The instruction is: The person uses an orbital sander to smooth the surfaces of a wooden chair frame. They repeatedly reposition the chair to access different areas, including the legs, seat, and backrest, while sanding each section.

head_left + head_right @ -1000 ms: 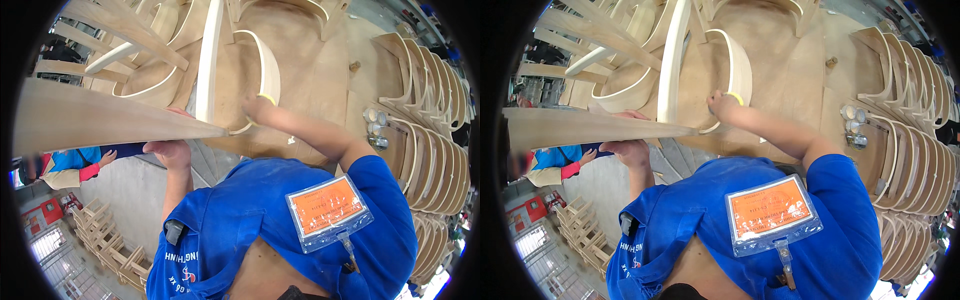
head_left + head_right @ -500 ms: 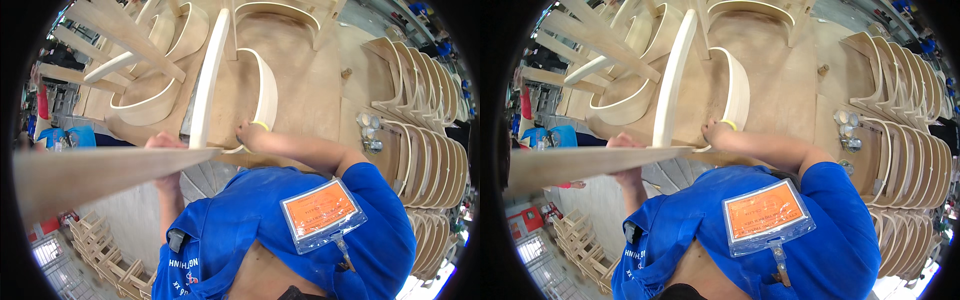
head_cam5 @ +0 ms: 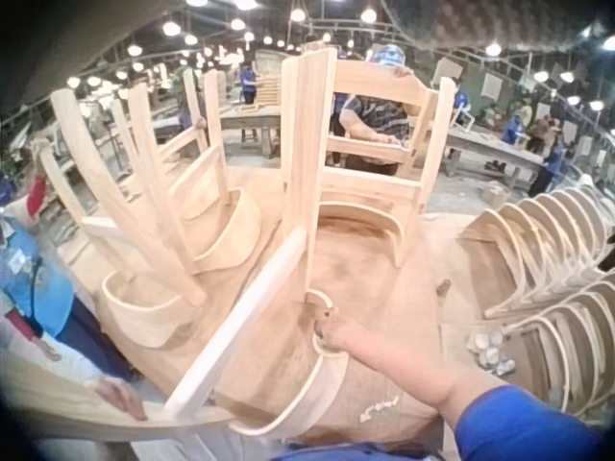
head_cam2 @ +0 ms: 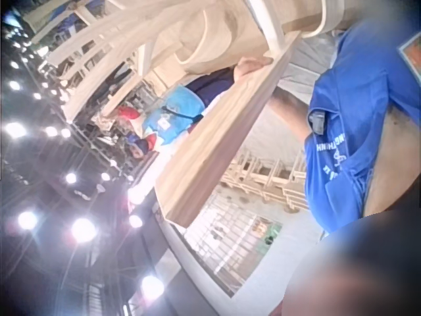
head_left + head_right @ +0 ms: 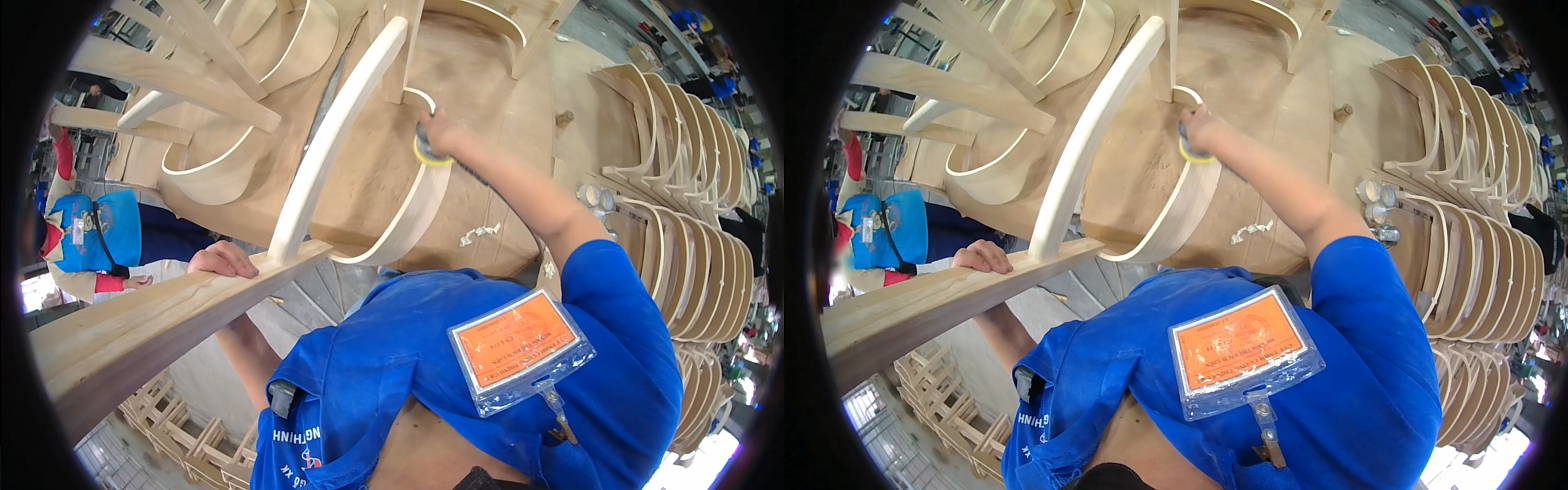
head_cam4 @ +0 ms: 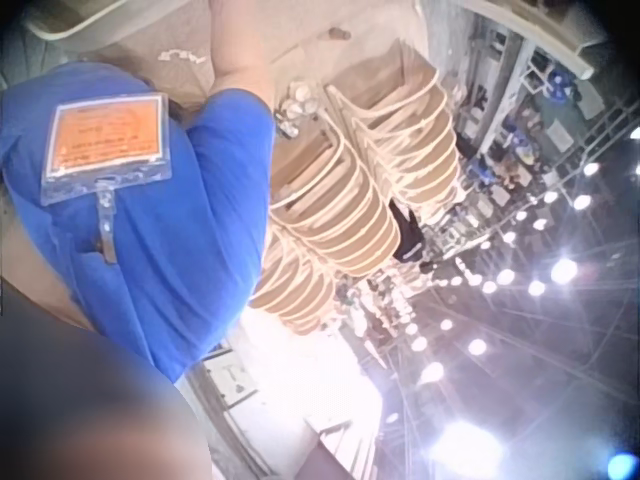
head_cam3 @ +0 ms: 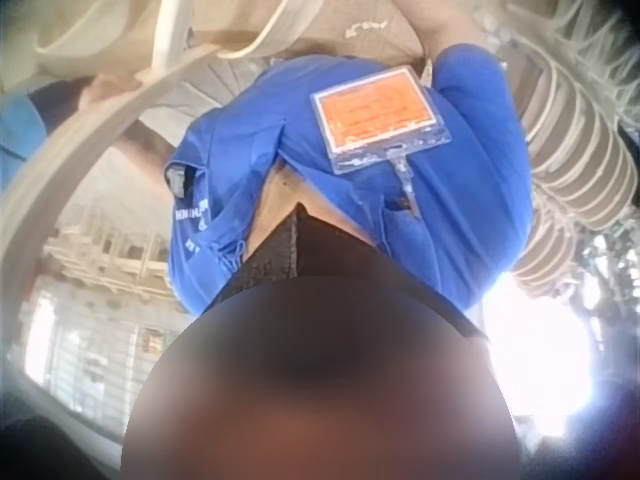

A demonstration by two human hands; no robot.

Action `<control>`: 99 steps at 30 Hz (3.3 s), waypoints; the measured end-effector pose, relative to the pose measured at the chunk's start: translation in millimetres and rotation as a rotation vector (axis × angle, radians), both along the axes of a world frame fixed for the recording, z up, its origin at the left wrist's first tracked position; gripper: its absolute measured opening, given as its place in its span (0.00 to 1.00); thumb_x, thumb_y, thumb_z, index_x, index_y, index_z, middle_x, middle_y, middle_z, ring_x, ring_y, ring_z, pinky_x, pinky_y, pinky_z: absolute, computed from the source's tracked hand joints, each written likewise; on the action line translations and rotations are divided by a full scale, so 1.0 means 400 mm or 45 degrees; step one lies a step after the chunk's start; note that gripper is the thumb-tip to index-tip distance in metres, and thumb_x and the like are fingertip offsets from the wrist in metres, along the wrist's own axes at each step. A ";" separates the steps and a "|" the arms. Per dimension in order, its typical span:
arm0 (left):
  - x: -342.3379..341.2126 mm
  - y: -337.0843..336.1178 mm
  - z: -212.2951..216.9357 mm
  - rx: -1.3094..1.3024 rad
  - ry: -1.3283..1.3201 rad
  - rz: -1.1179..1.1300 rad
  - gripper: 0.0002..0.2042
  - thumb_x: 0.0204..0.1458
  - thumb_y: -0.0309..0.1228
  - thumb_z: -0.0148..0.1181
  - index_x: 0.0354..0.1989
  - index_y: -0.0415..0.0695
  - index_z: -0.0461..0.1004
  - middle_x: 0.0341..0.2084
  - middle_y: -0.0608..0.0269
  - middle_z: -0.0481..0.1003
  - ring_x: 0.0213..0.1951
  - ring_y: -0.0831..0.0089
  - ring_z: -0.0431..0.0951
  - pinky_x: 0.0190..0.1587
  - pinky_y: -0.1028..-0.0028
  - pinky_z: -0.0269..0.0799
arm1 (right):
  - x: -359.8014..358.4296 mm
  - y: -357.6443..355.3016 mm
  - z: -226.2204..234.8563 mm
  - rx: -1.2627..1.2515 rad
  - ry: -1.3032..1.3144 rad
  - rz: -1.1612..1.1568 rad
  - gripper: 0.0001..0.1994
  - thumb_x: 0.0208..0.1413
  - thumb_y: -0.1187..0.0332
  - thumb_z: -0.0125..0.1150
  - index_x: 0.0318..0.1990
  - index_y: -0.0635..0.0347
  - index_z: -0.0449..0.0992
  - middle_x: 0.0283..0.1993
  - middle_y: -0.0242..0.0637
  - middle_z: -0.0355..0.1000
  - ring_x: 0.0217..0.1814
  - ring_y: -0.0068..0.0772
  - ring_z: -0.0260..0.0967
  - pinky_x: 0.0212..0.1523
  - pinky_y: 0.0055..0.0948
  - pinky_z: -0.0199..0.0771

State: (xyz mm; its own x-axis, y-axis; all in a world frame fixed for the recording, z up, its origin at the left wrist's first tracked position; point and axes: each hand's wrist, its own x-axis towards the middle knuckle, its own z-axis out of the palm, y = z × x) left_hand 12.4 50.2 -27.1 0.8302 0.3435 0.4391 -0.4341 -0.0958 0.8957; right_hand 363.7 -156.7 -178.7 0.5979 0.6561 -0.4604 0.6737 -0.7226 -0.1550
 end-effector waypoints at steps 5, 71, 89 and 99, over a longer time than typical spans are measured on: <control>-0.001 0.006 -0.005 0.000 -0.006 -0.021 0.18 0.51 0.43 0.58 0.22 0.40 0.66 0.17 0.53 0.70 0.20 0.67 0.71 0.22 0.74 0.71 | 0.112 0.066 -0.036 -0.070 -0.094 -0.093 0.29 0.49 0.72 0.54 0.60 0.61 0.56 0.61 0.58 0.54 0.56 0.55 0.65 0.53 0.41 0.70; -0.176 0.168 -0.135 -0.759 0.149 0.965 0.23 0.49 0.54 0.37 0.21 0.45 0.64 0.12 0.63 0.61 0.16 0.69 0.60 0.28 0.69 0.62 | -0.019 -0.528 -0.357 0.561 -0.569 -0.590 0.27 0.48 0.59 0.63 0.55 0.58 0.67 0.58 0.48 0.60 0.57 0.53 0.62 0.54 0.42 0.66; -0.203 0.021 -0.324 -1.277 0.218 1.248 0.36 0.45 0.72 0.30 0.17 0.47 0.62 0.10 0.65 0.61 0.14 0.71 0.62 0.22 0.72 0.61 | 0.024 -0.360 -0.161 1.191 0.779 -1.349 0.22 0.61 0.54 0.47 0.50 0.66 0.71 0.41 0.40 0.74 0.44 0.29 0.69 0.45 0.28 0.67; -0.300 -0.044 -0.651 -1.645 0.207 1.366 0.31 0.48 0.66 0.30 0.15 0.48 0.60 0.10 0.65 0.59 0.13 0.69 0.60 0.19 0.71 0.58 | 0.028 -0.319 -0.007 1.372 0.563 -1.140 0.11 0.55 0.66 0.56 0.40 0.65 0.75 0.33 0.41 0.76 0.30 0.29 0.72 0.34 0.29 0.73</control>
State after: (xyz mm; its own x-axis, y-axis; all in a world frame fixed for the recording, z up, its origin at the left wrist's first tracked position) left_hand -107.5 32.7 -287.4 0.0047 0.7836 -0.6212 -0.5666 0.5140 0.6441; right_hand 374.7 -284.4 -181.4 0.9247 0.2878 -0.2491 -0.1719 -0.2679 -0.9480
